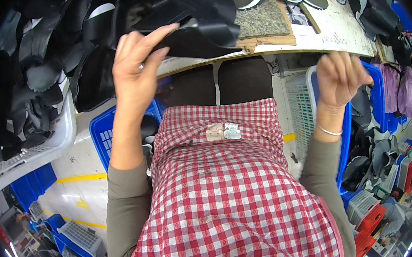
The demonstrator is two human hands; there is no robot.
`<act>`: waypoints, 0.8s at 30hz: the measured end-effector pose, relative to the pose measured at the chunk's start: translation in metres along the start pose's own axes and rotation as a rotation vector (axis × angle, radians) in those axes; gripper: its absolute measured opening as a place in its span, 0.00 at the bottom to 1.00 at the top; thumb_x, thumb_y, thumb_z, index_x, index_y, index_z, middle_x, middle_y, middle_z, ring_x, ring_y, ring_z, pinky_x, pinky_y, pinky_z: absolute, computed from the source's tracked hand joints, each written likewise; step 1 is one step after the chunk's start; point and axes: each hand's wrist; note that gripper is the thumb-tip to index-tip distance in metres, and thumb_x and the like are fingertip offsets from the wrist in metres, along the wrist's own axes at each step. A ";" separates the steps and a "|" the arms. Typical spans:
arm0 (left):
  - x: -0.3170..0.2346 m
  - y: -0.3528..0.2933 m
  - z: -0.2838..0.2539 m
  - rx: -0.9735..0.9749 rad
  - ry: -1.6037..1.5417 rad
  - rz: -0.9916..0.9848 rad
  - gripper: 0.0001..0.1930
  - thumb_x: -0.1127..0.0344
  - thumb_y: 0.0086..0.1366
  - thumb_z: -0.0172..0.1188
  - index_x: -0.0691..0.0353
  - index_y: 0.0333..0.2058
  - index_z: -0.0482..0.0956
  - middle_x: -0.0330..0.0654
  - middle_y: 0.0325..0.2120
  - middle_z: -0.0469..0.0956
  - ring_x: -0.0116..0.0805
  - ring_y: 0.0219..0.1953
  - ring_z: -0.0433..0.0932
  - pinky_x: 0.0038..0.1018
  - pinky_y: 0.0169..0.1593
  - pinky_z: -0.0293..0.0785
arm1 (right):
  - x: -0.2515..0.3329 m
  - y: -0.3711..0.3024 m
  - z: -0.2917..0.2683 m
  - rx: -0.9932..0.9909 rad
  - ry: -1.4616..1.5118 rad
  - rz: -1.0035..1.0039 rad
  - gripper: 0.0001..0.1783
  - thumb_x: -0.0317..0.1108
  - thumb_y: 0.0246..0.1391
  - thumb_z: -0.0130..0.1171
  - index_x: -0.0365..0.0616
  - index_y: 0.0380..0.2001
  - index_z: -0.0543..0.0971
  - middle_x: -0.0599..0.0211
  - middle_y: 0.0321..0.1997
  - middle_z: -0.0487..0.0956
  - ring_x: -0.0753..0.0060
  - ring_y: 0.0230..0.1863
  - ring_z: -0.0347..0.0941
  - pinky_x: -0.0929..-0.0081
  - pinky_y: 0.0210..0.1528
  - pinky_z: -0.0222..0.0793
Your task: The person repeatedly picks black shoe upper parts from a white basket, aligns them with grey insoles, and presses the edges together by hand. They place the assembled pairs into a blue basket and continue the cycle with additional parts.
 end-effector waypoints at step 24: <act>-0.037 -0.004 -0.042 0.238 0.116 0.175 0.15 0.84 0.45 0.65 0.63 0.33 0.78 0.41 0.34 0.79 0.43 0.41 0.75 0.34 0.45 0.73 | -0.074 0.021 0.064 0.115 0.733 0.649 0.16 0.41 0.74 0.53 0.47 0.31 0.78 0.81 0.18 0.65 0.85 0.20 0.56 0.80 0.23 0.50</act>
Point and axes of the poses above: each hand's wrist, its own y-axis towards the middle knuckle, its own z-axis out of the palm, x = y × z
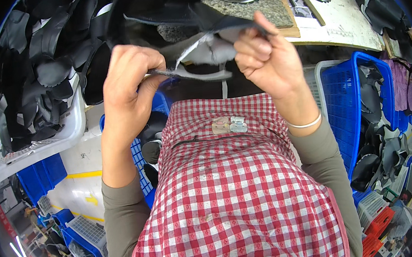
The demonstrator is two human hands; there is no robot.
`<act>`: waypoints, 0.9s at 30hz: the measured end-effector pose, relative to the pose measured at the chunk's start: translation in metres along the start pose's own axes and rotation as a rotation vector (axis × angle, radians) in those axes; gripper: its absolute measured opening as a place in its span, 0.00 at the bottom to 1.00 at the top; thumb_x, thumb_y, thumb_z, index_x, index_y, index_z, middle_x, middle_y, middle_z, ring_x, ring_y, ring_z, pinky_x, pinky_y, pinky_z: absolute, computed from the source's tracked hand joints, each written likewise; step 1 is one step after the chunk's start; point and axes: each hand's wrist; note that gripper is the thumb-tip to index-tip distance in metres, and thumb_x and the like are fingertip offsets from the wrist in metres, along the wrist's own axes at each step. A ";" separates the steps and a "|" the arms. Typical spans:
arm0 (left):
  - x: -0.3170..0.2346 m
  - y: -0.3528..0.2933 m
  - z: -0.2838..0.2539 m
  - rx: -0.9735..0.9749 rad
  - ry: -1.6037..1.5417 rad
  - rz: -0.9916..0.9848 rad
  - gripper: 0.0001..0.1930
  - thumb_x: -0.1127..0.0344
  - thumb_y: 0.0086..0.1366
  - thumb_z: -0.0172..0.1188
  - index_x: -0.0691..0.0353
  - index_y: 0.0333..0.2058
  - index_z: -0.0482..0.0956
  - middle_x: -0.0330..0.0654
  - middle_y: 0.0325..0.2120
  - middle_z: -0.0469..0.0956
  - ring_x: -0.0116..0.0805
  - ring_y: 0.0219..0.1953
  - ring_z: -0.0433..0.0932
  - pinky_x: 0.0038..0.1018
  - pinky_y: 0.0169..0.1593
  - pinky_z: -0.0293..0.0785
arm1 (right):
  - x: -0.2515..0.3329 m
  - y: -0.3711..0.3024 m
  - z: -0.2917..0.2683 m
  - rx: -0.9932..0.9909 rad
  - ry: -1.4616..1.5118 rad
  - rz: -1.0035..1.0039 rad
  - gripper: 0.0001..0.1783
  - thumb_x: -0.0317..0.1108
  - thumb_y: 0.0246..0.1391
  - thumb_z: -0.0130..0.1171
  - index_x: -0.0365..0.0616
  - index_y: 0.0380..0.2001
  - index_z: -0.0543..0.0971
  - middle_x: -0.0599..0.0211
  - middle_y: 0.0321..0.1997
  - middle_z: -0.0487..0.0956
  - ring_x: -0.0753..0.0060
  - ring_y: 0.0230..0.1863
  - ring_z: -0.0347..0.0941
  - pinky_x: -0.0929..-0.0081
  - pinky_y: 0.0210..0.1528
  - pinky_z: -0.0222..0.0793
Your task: The person repeatedly picks black shoe upper parts from a white basket, aligns them with grey insoles, and presses the edges together by hand. They place the assembled pairs into a blue basket and continue the cycle with additional parts.
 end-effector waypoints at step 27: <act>0.010 0.001 0.039 -0.120 -0.092 -0.009 0.18 0.89 0.39 0.58 0.62 0.29 0.74 0.42 0.30 0.75 0.41 0.35 0.74 0.31 0.37 0.70 | 0.026 0.014 0.013 0.305 -2.590 -0.998 0.16 0.28 0.48 0.67 0.51 0.43 0.84 0.71 0.37 0.87 0.63 0.42 0.84 0.70 0.42 0.82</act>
Point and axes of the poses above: each hand's wrist, its own y-axis towards the middle knuckle, its own z-axis out of the palm, x = y × z
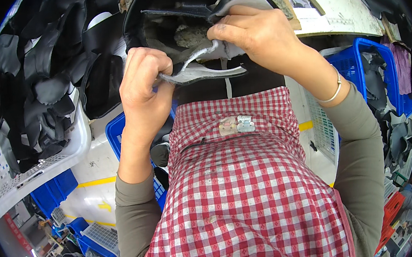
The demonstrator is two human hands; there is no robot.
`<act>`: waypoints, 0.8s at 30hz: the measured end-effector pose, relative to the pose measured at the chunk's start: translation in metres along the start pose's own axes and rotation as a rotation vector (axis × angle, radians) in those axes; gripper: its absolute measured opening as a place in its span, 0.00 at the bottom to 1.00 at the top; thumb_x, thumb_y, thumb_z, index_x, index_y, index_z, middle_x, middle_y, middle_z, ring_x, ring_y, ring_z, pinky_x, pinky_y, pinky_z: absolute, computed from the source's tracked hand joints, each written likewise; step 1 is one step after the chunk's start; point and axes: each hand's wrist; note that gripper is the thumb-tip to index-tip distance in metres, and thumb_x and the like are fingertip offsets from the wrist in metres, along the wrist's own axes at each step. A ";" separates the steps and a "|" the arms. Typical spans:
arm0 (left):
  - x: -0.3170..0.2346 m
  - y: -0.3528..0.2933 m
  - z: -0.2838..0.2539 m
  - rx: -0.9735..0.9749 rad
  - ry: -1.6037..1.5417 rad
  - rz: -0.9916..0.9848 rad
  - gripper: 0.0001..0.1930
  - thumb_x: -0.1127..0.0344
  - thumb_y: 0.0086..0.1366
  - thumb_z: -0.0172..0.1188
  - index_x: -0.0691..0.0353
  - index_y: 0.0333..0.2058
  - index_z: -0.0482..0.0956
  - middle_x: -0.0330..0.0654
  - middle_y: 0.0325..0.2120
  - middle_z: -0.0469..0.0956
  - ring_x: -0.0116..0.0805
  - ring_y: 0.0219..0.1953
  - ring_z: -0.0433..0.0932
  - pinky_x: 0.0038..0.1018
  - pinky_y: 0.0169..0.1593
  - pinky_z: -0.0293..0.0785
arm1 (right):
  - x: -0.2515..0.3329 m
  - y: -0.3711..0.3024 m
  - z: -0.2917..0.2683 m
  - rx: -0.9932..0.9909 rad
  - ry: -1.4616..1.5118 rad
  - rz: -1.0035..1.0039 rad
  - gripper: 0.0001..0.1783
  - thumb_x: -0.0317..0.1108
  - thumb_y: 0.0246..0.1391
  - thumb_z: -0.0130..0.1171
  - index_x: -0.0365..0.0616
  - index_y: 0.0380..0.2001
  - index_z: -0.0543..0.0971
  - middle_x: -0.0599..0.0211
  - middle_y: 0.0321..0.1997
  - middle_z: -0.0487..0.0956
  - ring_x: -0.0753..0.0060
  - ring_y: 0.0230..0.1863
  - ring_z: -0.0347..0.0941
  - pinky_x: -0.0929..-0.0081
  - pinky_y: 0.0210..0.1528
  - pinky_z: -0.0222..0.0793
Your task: The person repeatedly picks black shoe upper parts from a white basket, aligns them with grey insoles, and presses the edges together by hand. They place the assembled pairs into a blue basket and continue the cycle with additional parts.
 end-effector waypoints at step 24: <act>-0.003 -0.024 0.017 -0.058 0.174 0.315 0.15 0.67 0.35 0.67 0.62 0.28 0.86 0.35 0.21 0.70 0.35 0.27 0.72 0.29 0.26 0.67 | 0.040 -0.023 -0.020 -0.049 -0.028 -0.039 0.09 0.35 0.44 0.67 0.51 0.32 0.86 0.79 0.30 0.84 0.74 0.32 0.79 0.76 0.33 0.75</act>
Point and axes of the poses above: each hand's wrist, its own y-axis towards the middle knuckle, its own z-axis out of the palm, x = y × z
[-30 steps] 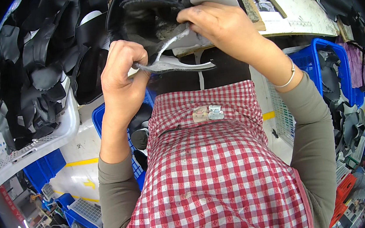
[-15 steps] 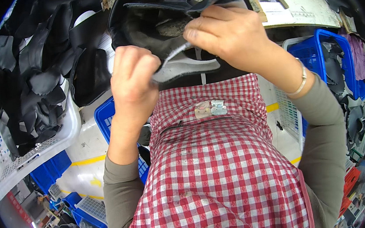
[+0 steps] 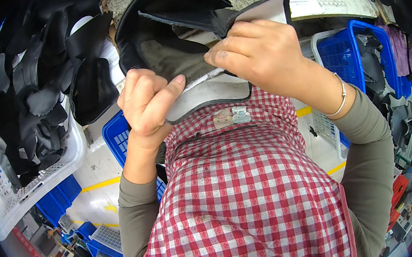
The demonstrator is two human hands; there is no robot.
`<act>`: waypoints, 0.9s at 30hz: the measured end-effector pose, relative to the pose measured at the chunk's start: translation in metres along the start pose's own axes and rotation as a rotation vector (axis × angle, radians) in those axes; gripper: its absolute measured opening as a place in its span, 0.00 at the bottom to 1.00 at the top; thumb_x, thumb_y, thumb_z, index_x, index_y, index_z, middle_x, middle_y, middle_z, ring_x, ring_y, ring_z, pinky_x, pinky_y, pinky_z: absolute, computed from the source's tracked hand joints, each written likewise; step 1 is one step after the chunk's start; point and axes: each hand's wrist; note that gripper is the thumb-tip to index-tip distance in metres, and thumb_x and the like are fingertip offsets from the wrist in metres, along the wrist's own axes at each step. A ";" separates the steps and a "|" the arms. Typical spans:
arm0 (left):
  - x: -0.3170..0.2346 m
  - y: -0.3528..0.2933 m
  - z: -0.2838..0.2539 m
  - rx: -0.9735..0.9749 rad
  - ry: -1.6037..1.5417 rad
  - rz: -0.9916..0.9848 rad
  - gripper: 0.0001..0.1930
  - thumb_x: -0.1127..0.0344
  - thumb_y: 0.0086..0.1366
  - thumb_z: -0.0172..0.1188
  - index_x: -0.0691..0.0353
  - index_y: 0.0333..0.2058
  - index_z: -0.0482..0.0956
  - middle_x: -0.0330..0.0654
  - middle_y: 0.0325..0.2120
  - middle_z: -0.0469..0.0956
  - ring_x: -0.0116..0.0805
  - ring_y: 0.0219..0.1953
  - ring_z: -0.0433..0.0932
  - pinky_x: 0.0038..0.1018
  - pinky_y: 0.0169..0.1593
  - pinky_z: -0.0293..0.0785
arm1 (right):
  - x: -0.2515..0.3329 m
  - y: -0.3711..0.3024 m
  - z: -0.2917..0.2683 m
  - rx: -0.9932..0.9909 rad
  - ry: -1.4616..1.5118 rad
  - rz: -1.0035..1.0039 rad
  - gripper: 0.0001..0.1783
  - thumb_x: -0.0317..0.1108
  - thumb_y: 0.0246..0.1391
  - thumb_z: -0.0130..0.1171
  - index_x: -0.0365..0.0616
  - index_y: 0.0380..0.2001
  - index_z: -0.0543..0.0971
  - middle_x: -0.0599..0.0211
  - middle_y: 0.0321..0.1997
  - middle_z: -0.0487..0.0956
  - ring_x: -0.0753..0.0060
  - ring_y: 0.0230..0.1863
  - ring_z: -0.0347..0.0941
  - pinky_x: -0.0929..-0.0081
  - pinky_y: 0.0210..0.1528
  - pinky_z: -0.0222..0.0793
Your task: The person repeatedly picks black shoe upper parts from a white basket, aligns them with grey insoles, and presses the edges together by hand. They place the assembled pairs into a blue basket and continue the cycle with additional parts.
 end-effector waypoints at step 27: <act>-0.057 0.080 0.000 0.503 -0.555 -0.130 0.25 0.60 0.60 0.74 0.64 0.51 0.79 0.49 0.46 0.80 0.48 0.50 0.80 0.41 0.55 0.76 | -0.064 0.047 0.041 -0.483 1.073 0.982 0.15 0.43 0.56 0.76 0.41 0.32 0.88 0.75 0.28 0.85 0.85 0.26 0.73 0.82 0.28 0.67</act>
Point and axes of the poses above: each hand's wrist, its own y-axis towards the middle knuckle, its own z-axis out of the palm, x = y × z
